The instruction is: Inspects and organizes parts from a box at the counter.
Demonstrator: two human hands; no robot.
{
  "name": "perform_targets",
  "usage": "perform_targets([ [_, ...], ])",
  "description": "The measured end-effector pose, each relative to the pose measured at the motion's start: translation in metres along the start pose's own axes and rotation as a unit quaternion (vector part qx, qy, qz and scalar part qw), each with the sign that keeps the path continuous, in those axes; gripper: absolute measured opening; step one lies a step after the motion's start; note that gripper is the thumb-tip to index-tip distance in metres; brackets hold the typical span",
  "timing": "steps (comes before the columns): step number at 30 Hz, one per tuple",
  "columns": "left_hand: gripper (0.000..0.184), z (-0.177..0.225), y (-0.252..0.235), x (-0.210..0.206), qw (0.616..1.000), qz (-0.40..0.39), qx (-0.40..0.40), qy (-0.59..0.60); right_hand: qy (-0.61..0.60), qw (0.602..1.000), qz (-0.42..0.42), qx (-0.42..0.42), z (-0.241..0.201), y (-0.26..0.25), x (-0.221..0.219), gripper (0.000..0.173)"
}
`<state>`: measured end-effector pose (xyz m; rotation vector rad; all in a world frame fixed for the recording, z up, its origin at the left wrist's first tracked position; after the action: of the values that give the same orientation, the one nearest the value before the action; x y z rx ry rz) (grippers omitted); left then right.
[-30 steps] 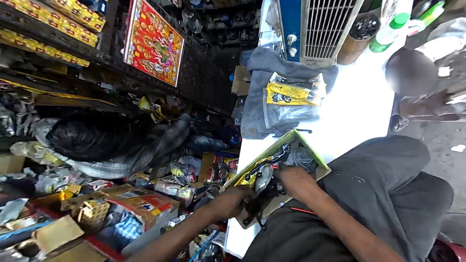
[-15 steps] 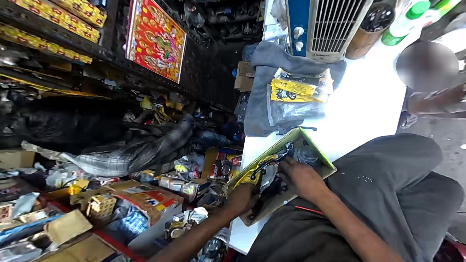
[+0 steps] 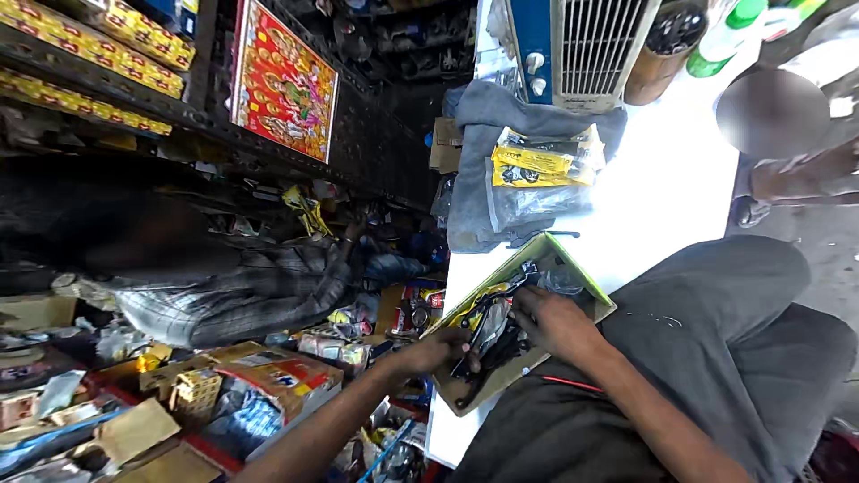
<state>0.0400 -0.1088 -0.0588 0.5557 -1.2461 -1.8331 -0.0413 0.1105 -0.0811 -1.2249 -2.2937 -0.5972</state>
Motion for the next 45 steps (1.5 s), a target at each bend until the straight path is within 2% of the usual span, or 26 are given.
perform_targets([
  [4,0.028,-0.003,0.001,0.003,1.000,0.005,-0.006,-0.009,0.011,0.998,-0.047,0.045,-0.004,0.003,-0.002,0.018],
  [8,0.028,-0.009,-0.002,0.006,0.998,0.017,-0.018,-0.050,0.078,0.987,-0.112,0.089,-0.010,0.009,-0.014,0.015],
  [11,0.029,-0.008,-0.001,0.006,0.998,0.019,-0.013,-0.059,0.105,0.981,-0.126,0.100,-0.012,0.010,-0.019,0.017],
  [17,0.030,-0.010,-0.002,0.008,0.999,0.009,-0.018,-0.045,0.125,0.980,-0.133,0.073,-0.017,0.008,-0.019,0.037],
  [21,0.030,-0.014,-0.004,0.007,0.992,0.039,-0.022,-0.117,0.137,0.980,-0.096,0.102,-0.021,0.007,-0.023,0.028],
  [32,0.035,-0.018,-0.005,-0.003,0.951,0.132,-0.020,-0.279,0.188,0.962,-0.185,0.072,-0.030,0.002,-0.035,0.023],
  [36,0.037,-0.015,-0.004,-0.006,0.946,0.150,-0.023,-0.285,0.162,0.974,-0.145,0.058,-0.029,0.008,-0.026,0.018],
  [40,0.037,0.000,0.011,-0.011,0.919,0.208,-0.015,-0.336,0.146,0.986,-0.073,-0.017,-0.022,0.032,0.030,0.019],
  [42,0.038,0.018,0.024,-0.017,0.905,0.234,-0.043,-0.352,0.085,0.995,0.014,-0.043,0.004,0.057,0.061,0.020],
  [45,0.037,0.052,0.032,-0.035,0.929,0.266,-0.161,-0.198,-0.066,0.978,0.180,-0.080,0.041,0.104,0.093,0.029],
])
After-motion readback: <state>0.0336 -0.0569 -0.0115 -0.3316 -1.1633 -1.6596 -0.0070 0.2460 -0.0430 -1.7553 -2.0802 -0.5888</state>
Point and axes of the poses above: each hand's wrist, its own y-axis away from the middle knuckle, its own x-axis out of the back of the hand, z = x × y, the point moved 5 cm from there along -y, towards the middle knuckle, and after that the axes turned 13 degrees about z, right-handed, at the moved point
